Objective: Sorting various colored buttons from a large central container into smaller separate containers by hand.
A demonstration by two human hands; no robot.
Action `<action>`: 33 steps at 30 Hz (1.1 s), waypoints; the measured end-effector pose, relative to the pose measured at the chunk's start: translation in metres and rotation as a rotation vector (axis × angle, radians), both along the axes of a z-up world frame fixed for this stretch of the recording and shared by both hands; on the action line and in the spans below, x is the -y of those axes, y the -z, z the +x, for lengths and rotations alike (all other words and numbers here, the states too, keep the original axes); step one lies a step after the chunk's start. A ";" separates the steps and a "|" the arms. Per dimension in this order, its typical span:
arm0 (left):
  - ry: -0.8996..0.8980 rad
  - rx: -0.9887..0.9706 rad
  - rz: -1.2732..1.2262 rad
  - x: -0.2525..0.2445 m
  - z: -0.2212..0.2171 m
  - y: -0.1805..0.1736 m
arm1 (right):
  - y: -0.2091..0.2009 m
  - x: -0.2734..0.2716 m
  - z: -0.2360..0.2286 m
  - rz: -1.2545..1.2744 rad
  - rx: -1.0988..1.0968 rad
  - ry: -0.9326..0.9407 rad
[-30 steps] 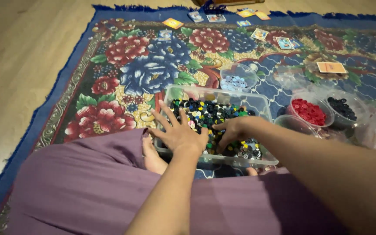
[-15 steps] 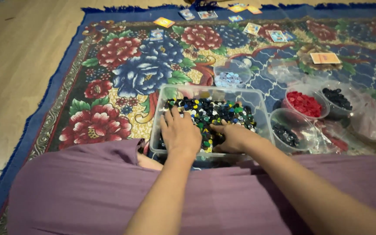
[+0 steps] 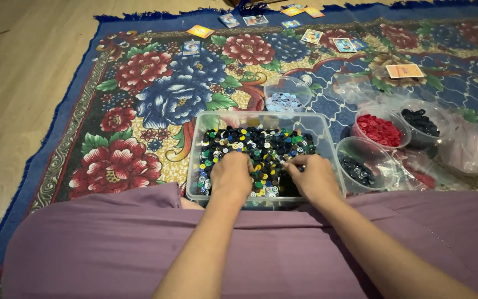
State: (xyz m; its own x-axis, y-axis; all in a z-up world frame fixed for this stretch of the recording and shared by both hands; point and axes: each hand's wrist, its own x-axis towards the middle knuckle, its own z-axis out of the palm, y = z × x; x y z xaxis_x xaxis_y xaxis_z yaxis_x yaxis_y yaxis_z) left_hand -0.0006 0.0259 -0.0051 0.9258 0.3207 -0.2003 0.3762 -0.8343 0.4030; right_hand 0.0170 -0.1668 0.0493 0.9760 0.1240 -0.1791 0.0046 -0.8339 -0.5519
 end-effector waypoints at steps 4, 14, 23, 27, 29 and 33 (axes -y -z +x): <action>0.015 -0.050 -0.032 0.006 -0.012 -0.027 | 0.006 0.002 0.010 0.059 0.031 0.084; 0.042 -0.053 -0.078 0.006 -0.032 -0.066 | 0.004 -0.032 0.022 -0.247 0.131 -0.384; -0.070 -0.069 -0.213 0.007 -0.034 -0.044 | 0.008 -0.024 0.011 -0.303 0.152 -0.393; -0.077 -0.041 -0.296 0.013 -0.051 -0.062 | 0.017 -0.013 0.015 0.033 0.058 -0.145; -0.067 -0.023 -0.325 0.011 -0.048 -0.040 | 0.036 -0.006 0.019 0.288 -0.046 -0.054; -0.092 -0.023 -0.451 0.009 -0.038 -0.024 | 0.026 -0.004 0.011 0.777 -0.333 0.120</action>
State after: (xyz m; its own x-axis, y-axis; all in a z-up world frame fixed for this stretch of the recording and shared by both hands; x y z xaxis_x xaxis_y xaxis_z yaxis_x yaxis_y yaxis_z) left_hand -0.0386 0.0170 0.0192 0.8912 0.2776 -0.3587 0.4536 -0.5399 0.7091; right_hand 0.0278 -0.1631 0.0232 0.9021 0.2296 -0.3655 -0.3232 -0.2019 -0.9245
